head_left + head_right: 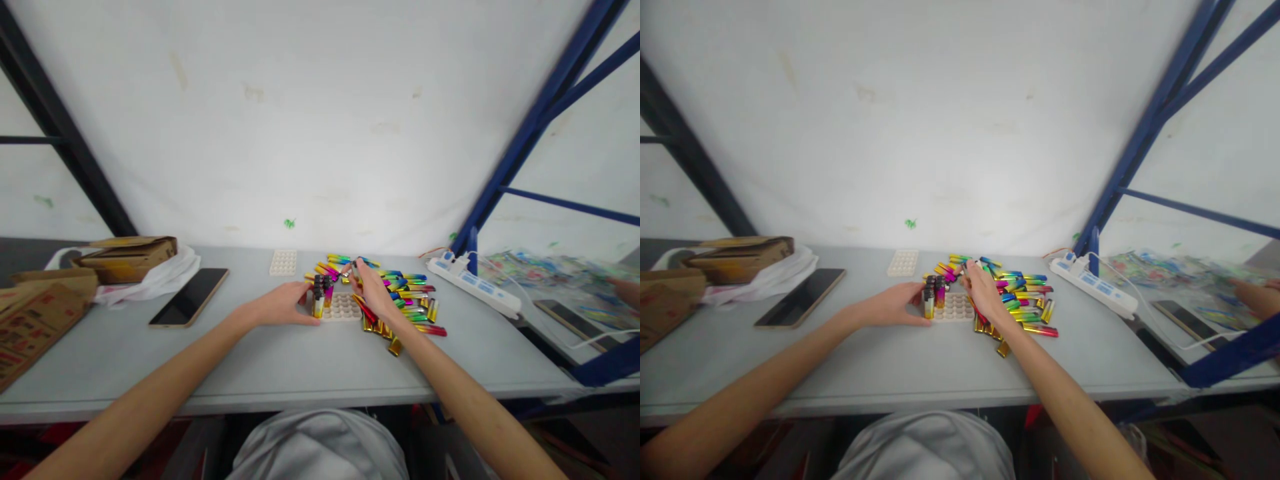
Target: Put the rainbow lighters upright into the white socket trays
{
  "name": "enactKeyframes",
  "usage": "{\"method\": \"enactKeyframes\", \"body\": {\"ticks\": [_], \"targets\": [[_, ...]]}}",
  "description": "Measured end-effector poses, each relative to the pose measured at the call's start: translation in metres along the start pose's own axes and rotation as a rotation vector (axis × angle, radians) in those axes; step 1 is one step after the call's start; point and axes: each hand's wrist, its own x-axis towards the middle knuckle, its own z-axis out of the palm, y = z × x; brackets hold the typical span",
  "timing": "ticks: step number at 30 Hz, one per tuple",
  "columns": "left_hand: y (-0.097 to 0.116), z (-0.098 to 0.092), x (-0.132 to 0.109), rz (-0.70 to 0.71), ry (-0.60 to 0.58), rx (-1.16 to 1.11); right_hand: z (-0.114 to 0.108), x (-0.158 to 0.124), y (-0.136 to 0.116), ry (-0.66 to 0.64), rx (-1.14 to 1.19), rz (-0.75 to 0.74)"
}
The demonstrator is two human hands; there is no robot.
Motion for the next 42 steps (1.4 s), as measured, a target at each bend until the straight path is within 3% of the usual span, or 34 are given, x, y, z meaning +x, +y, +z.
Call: {"method": "enactKeyframes", "body": {"ticks": [5,10,19,27,32,35,40,42], "targets": [[0.001,0.0,-0.001,0.009,0.002,-0.009,-0.004,-0.007,-0.008,-0.043,-0.372,-0.246],[-0.001,0.0,-0.001,0.031,0.017,-0.021,-0.004,-0.009,-0.013,-0.152,-0.498,-0.401],[0.001,0.0,-0.001,0.014,0.005,-0.012,-0.005,-0.011,-0.013,-0.288,-0.43,-0.234],[0.0,0.0,0.0,0.034,0.002,-0.029,-0.008,-0.007,-0.013,-0.404,-0.697,-0.36],[0.001,0.0,0.0,0.027,-0.001,-0.027,-0.001,-0.008,-0.012,-0.368,-0.831,-0.358],[0.003,-0.001,-0.001,0.036,0.004,-0.039,-0.003,-0.009,-0.015,-0.377,-0.746,-0.321],[0.0,-0.009,-0.005,0.007,-0.041,-0.045,-0.017,0.006,-0.015,-0.176,-0.704,-0.32],[-0.006,-0.015,-0.008,0.009,-0.071,-0.049,-0.019,0.019,-0.011,-0.182,-0.768,-0.329]]}}
